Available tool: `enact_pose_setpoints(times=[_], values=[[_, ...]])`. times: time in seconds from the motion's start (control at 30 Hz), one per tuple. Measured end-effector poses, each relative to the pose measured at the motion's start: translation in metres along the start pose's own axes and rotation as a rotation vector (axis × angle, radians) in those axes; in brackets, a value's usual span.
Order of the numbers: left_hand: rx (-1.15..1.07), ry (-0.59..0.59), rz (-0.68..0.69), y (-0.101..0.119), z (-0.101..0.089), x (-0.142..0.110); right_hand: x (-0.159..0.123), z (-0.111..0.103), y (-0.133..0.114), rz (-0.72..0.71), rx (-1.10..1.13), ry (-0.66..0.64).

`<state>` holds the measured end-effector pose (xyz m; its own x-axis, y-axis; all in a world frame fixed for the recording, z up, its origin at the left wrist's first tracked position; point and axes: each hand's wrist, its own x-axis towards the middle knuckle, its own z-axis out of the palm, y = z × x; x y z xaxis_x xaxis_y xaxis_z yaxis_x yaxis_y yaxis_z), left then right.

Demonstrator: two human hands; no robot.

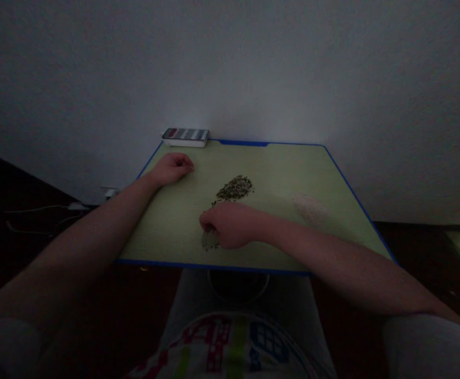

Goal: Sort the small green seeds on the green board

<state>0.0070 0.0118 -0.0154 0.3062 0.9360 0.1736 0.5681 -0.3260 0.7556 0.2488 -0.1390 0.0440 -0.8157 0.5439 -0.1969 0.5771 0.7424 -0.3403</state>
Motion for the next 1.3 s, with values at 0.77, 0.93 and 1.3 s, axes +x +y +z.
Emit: enact_pose_setpoints(times=[0.77,0.93,1.3], values=[[0.02,0.008,0.002,-0.002,0.001,0.0,-0.045,0.01,-0.009,0.136,0.211,0.05],[0.014,0.008,-0.004,-0.006,0.001,0.002,-0.014,0.012,-0.017,0.052,0.134,0.096],[0.006,-0.006,-0.037,0.0,0.001,0.0,-0.039,0.014,-0.012,0.087,0.208,-0.049]])
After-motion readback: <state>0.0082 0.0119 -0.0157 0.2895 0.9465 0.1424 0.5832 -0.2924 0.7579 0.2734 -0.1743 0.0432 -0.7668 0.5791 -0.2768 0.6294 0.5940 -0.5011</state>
